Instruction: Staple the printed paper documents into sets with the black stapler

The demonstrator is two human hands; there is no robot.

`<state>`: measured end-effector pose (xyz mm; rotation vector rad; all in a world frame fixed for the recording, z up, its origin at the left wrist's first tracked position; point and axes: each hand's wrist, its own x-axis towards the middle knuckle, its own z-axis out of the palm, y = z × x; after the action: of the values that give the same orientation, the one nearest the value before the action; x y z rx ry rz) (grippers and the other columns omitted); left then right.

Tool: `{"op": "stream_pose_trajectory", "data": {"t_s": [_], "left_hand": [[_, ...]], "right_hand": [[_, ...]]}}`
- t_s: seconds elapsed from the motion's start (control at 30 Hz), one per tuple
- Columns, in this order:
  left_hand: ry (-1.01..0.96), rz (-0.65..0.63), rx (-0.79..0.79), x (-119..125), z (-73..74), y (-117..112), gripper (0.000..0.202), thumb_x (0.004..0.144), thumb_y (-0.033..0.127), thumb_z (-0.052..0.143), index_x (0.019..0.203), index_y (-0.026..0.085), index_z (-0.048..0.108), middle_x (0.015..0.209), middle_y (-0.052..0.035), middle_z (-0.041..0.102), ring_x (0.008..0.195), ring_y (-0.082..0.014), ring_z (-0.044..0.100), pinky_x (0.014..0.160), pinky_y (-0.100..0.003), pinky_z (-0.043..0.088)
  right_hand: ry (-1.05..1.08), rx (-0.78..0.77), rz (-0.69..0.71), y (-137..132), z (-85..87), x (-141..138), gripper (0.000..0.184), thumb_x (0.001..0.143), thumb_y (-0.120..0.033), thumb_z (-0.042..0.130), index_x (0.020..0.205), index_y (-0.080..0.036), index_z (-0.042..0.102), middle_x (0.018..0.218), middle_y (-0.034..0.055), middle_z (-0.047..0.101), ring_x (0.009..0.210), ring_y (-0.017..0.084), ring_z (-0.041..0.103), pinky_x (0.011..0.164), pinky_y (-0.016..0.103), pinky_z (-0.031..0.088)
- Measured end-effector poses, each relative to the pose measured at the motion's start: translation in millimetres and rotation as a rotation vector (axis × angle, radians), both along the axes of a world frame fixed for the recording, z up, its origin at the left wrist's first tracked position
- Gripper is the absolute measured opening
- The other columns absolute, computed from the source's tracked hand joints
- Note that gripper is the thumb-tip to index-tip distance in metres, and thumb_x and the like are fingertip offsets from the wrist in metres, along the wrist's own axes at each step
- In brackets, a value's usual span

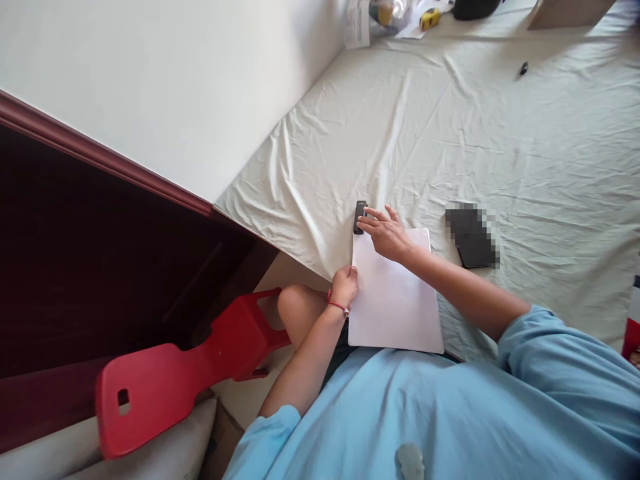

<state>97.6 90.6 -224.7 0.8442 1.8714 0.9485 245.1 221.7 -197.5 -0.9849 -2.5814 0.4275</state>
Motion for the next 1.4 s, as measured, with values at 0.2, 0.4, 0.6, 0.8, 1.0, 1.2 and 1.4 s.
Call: {"op": "stream_pose_trajectory", "data": {"t_s": [0.2, 0.4, 0.6, 0.8, 1.0, 1.2, 1.4], "left_hand": [[-0.011, 0.005, 0.001, 0.1, -1.2, -0.5, 0.034, 0.088, 0.023, 0.061, 0.056, 0.02, 0.054, 0.054, 0.0029, 0.045, 0.058, -0.0145, 0.04, 0.06, -0.026, 0.025], [0.022, -0.008, 0.019, 0.7, 1.6, -0.4, 0.036, 0.091, 0.021, 0.057, 0.055, 0.02, 0.053, 0.053, 0.0031, 0.044, 0.057, -0.0148, 0.039, 0.06, -0.026, 0.025], [0.112, -0.062, 0.089, -4.1, 8.5, -18.8, 0.035, 0.094, 0.022, 0.056, 0.06, 0.02, 0.051, 0.058, 0.0033, 0.046, 0.062, -0.0147, 0.041, 0.063, -0.026, 0.026], [0.186, -0.012, 0.155, -8.3, 2.6, -40.3, 0.034, 0.096, 0.024, 0.054, 0.063, 0.02, 0.047, 0.06, 0.0038, 0.043, 0.062, -0.0144, 0.039, 0.063, -0.027, 0.026], [-0.031, 0.082, 0.183, -3.2, -10.3, -52.9, 0.038, 0.093, 0.045, 0.061, 0.068, 0.02, 0.049, 0.066, 0.0037, 0.048, 0.067, -0.013, 0.045, 0.065, -0.024, 0.035], [-0.577, 0.176, 0.098, 3.8, -0.3, -81.1, 0.049, 0.072, 0.056, 0.083, 0.1, 0.018, 0.067, 0.086, -0.0023, 0.072, 0.083, -0.019, 0.069, 0.079, -0.03, 0.053], [-0.754, 0.15, -0.126, 15.1, -4.6, -114.3, 0.049, 0.056, 0.044, 0.094, 0.086, 0.012, 0.072, 0.081, -0.0121, 0.078, 0.091, -0.0316, 0.076, 0.086, -0.042, 0.061]], "right_hand": [[-0.059, -0.011, 0.018, -2.9, 2.2, -2.2, 0.059, 0.092, -0.001, 0.032, 0.141, -0.018, 0.062, 0.151, 0.0082, 0.057, 0.147, 0.023, 0.044, 0.127, 0.057, 0.004], [-0.045, -0.05, -0.014, -3.4, 2.8, -5.3, 0.059, 0.093, -0.001, 0.032, 0.141, -0.019, 0.061, 0.152, 0.006, 0.057, 0.136, 0.022, 0.054, 0.127, 0.053, 0.011], [0.073, -0.085, -0.309, -27.4, 5.6, 27.6, 0.047, 0.101, -0.021, 0.04, 0.144, -0.015, 0.057, 0.155, 0.0135, 0.051, 0.135, 0.029, 0.051, 0.114, 0.045, 0.038], [-0.03, -0.241, -0.699, -74.0, 8.2, 98.4, 0.045, 0.101, -0.038, 0.045, 0.14, -0.017, 0.056, 0.131, 0.0159, 0.065, 0.116, 0.031, 0.062, 0.088, 0.042, 0.051], [-0.016, -0.521, -0.719, -98.7, -6.8, 114.6, 0.027, 0.093, -0.042, 0.064, 0.11, -0.02, 0.067, 0.097, 0.0055, 0.074, 0.089, 0.022, 0.067, 0.076, 0.033, 0.047], [0.193, -0.633, -0.579, -95.2, -19.8, 117.8, 0.009, 0.087, -0.03, 0.066, 0.089, -0.021, 0.067, 0.085, 0.0014, 0.073, 0.078, 0.016, 0.065, 0.07, 0.027, 0.045], [0.069, -0.556, -0.548, -103.1, -12.3, 119.4, 0.016, 0.092, -0.035, 0.059, 0.094, -0.022, 0.068, 0.085, 0.0027, 0.072, 0.078, 0.018, 0.062, 0.067, 0.029, 0.039]]}}
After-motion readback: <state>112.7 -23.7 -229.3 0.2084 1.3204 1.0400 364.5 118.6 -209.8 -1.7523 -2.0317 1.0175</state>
